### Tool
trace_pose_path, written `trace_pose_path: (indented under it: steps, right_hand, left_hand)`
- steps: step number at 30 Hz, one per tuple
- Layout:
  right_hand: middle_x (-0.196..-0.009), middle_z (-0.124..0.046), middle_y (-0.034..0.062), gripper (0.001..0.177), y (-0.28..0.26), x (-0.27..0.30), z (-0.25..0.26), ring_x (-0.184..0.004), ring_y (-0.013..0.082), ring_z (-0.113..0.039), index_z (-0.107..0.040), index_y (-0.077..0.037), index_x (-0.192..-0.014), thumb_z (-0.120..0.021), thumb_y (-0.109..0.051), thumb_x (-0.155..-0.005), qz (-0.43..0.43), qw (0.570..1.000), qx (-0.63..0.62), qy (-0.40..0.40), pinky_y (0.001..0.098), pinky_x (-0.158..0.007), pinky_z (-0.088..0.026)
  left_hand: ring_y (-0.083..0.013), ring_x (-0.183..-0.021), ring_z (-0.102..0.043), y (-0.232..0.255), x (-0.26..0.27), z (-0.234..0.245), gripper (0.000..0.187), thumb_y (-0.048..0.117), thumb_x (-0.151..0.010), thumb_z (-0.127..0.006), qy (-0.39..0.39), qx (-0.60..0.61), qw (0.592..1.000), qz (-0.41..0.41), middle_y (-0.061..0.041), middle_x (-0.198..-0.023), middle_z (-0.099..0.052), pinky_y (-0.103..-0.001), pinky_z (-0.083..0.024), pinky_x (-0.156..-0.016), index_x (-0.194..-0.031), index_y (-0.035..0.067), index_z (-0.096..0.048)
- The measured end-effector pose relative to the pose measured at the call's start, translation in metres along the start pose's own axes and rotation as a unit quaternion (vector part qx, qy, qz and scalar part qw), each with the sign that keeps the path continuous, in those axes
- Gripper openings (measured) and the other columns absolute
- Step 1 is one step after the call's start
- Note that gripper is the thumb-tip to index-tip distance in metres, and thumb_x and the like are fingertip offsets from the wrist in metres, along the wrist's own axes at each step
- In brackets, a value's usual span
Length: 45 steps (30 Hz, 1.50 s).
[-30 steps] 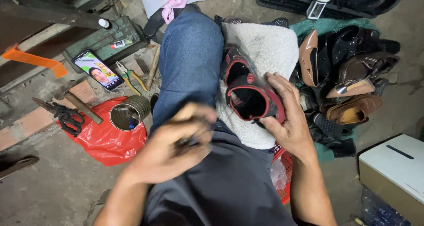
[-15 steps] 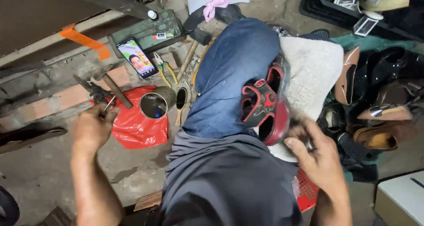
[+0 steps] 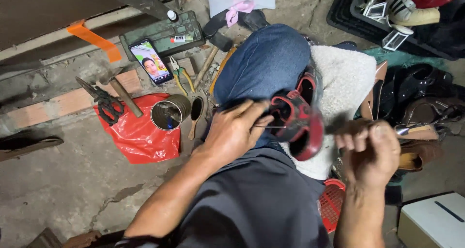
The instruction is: The person is hand-sewing the strap of a sandal to repair it using a needle and thread.
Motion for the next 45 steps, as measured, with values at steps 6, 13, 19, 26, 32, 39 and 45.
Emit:
trace_pose_path:
  steps: [6, 13, 19, 26, 32, 39, 45]
  right_hand:
    - [-0.06, -0.036, -0.0069, 0.023, 0.006, -0.007, 0.02, -0.056, 0.0064, -0.036, -0.06, -0.015, -0.078, -0.056, -0.017, -0.1, -0.041, 0.996, -0.01, 0.082, 0.0216, -0.056, -0.035]
    - [-0.059, -0.03, -0.0087, 0.027, -0.008, -0.009, 0.039, -0.056, 0.0047, -0.031, -0.052, -0.02, -0.073, -0.051, -0.019, -0.1, -0.033, 0.996, -0.011, 0.079, 0.0195, -0.054, -0.031]
    - [-0.065, -0.036, -0.0087, 0.025, -0.017, 0.007, 0.091, -0.063, 0.004, -0.035, -0.049, -0.02, -0.078, -0.049, -0.023, -0.103, -0.033, 0.991, -0.067, 0.109, 0.019, -0.057, -0.029]
    - [-0.061, -0.031, -0.0138, 0.036, -0.043, 0.027, 0.169, -0.054, -0.0009, -0.029, -0.056, -0.025, -0.076, -0.047, -0.035, -0.11, 0.041, 0.992, -0.034, 0.113, 0.0144, -0.054, -0.028]
    - [-0.111, -0.07, 0.0077, 0.019, 0.013, 0.031, 0.176, -0.097, 0.0171, -0.066, -0.068, -0.008, -0.119, -0.053, -0.01, -0.109, -0.106, 0.869, 0.454, 0.165, 0.0308, -0.087, -0.052]
    - [-0.133, -0.059, 0.0281, 0.034, -0.027, 0.006, 0.028, -0.125, 0.0409, -0.051, -0.058, 0.013, -0.128, -0.064, -0.005, -0.1, 0.13, 0.755, 0.638, 0.079, 0.0487, -0.108, -0.042]
    - [-0.147, -0.051, 0.0184, 0.023, -0.014, -0.007, -0.013, -0.146, 0.0419, -0.034, -0.073, 0.003, -0.107, -0.076, -0.012, -0.089, 0.174, 0.744, 0.63, -0.136, 0.0557, -0.121, -0.038]
  left_hand:
    - [-0.0314, -0.06, -0.067, 0.006, 0.002, -0.015, 0.023, 0.011, -0.088, -0.074, -0.095, 0.107, 0.989, 0.025, -0.01, -0.085, -0.073, -0.042, -0.05, -0.054, -0.109, 0.004, -0.069]
    - [-0.0299, -0.06, -0.066, 0.009, 0.004, -0.019, 0.015, 0.006, -0.089, -0.072, -0.118, 0.072, 0.99, 0.038, -0.007, -0.093, -0.064, -0.044, -0.052, -0.055, -0.099, 0.007, -0.061]
    - [-0.0225, -0.056, -0.07, 0.017, 0.002, -0.018, 0.018, 0.006, -0.088, -0.073, -0.151, 0.15, 0.971, 0.109, -0.003, -0.075, -0.071, -0.038, -0.049, -0.051, -0.101, 0.009, -0.061]
    - [-0.0103, -0.042, -0.048, 0.02, -0.001, -0.017, 0.03, 0.002, -0.083, -0.072, -0.228, 0.217, 0.937, 0.153, -0.002, -0.069, -0.076, -0.029, -0.04, -0.039, -0.113, 0.004, -0.074]
    - [-0.0095, -0.06, -0.044, 0.018, 0.002, -0.028, 0.037, -0.009, -0.083, -0.059, -0.273, 0.348, 0.88, 0.172, 0.002, -0.074, -0.06, -0.025, -0.042, -0.055, -0.115, 0.002, -0.073]
    - [-0.0078, -0.074, -0.061, 0.016, 0.002, -0.035, 0.031, -0.012, -0.087, -0.057, -0.261, 0.395, 0.867, 0.156, -0.003, -0.096, -0.077, -0.023, -0.05, -0.065, -0.113, -0.004, -0.071]
    - [-0.0089, -0.081, -0.068, 0.014, 0.0, -0.03, 0.033, -0.013, -0.086, -0.058, -0.24, 0.388, 0.875, 0.162, -0.006, -0.105, -0.08, -0.024, -0.054, -0.069, -0.115, -0.004, -0.071]
Point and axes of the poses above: each hand's wrist, its own x-axis away from the middle knuckle, its own z-axis out of the back of the hand, y = z × x, the point moved 4 cm from there along -x, towards the middle knuckle
